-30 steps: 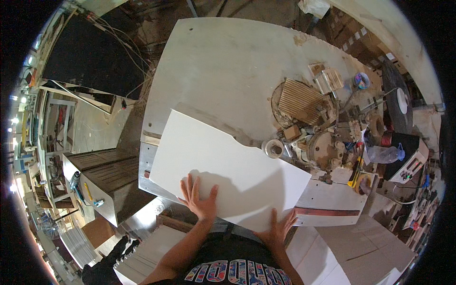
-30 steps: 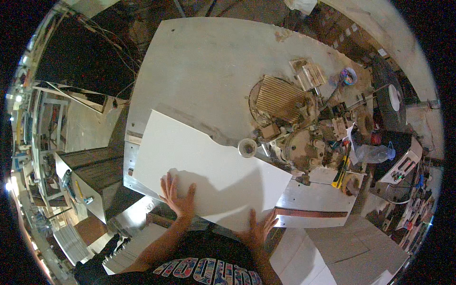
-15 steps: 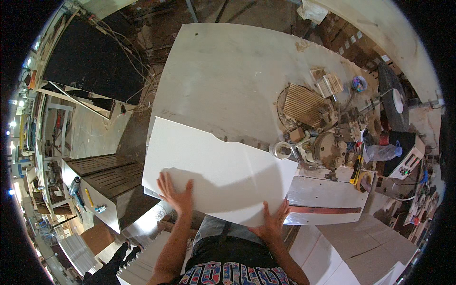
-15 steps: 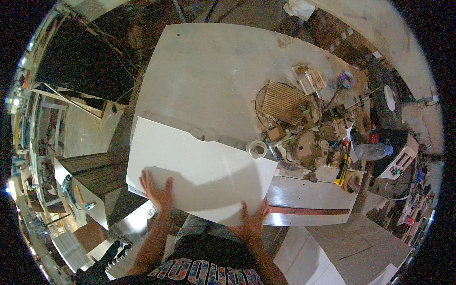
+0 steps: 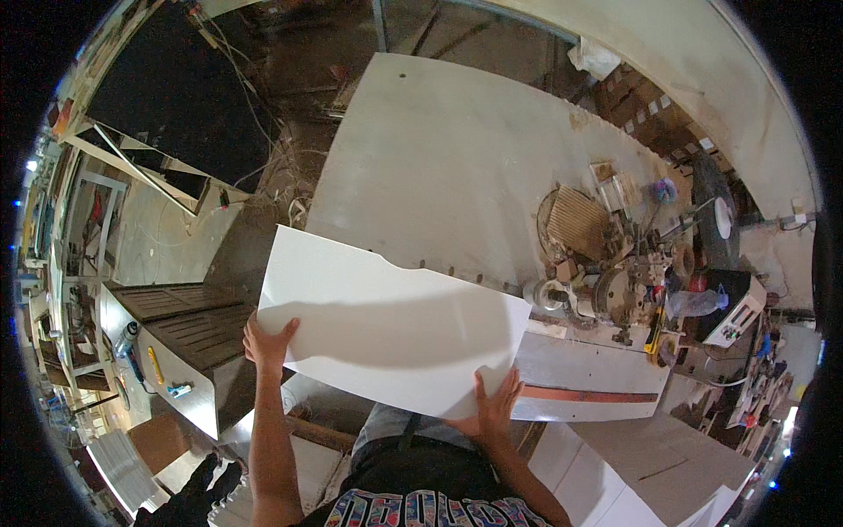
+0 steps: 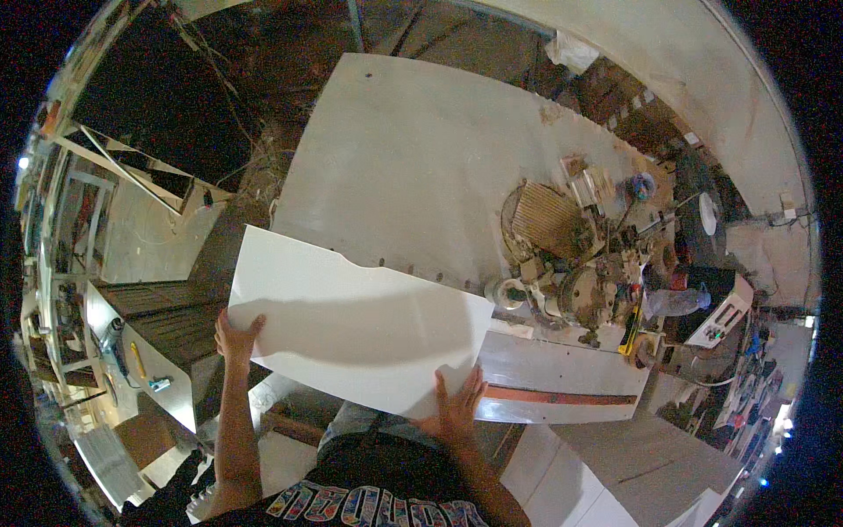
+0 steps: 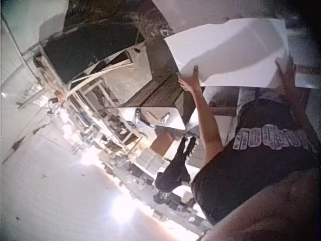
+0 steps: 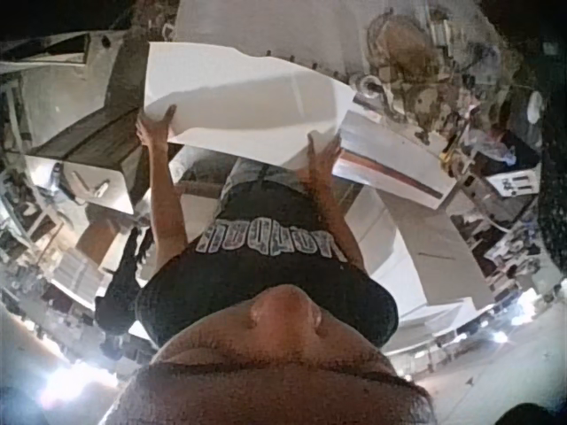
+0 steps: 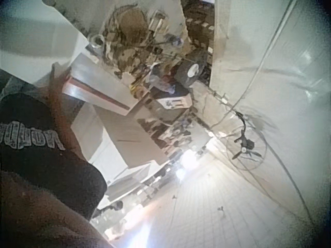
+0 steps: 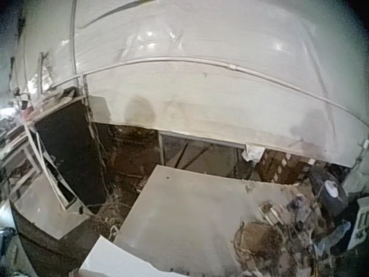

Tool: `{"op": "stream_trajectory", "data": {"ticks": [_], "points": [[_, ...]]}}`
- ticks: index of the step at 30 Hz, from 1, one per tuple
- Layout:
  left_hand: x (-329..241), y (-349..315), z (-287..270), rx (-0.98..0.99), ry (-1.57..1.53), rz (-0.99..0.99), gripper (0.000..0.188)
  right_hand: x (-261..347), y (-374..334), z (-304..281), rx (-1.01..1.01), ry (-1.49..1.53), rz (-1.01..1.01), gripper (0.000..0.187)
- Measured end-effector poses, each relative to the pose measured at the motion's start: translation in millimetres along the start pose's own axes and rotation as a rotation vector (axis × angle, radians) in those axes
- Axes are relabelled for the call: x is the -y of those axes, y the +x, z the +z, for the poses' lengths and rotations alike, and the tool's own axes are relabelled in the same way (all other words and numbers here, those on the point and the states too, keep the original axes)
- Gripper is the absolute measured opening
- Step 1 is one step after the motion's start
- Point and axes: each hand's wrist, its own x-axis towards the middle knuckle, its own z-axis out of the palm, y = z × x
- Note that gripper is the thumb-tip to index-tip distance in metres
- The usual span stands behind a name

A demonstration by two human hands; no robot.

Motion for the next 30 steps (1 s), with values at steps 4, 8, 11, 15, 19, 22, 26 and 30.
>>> {"op": "stream_trajectory", "data": {"ticks": [4,8,11,15,19,22,26,30], "points": [[9,14,-19,0.098,-0.047,-0.149,0.115,22,14,-14,-0.038,-0.058,-0.048,0.148],[32,5,-23,0.119,-0.211,-0.289,0.113,23,55,-39,0.024,-0.025,-0.012,0.137],[49,-8,-20,0.046,-0.255,-0.372,0.112,26,81,-43,-0.072,-0.030,-0.145,0.131],[70,-20,-18,0.064,-0.361,-0.514,0.118,20,107,-35,-0.187,0.406,-0.089,0.108],[93,-54,-31,0.043,-0.408,-0.579,0.121,-1,142,-49,-0.106,0.914,0.186,0.086],[107,-126,-40,-0.188,-0.559,-0.687,0.115,-20,147,-87,0.106,1.153,0.233,0.082],[151,-255,-66,-0.328,-0.839,-0.616,0.100,-8,157,-115,0.348,1.402,0.308,0.066],[179,-401,-78,-0.407,-1.019,-0.687,0.074,20,136,-126,0.575,1.283,-0.053,0.066]]}}
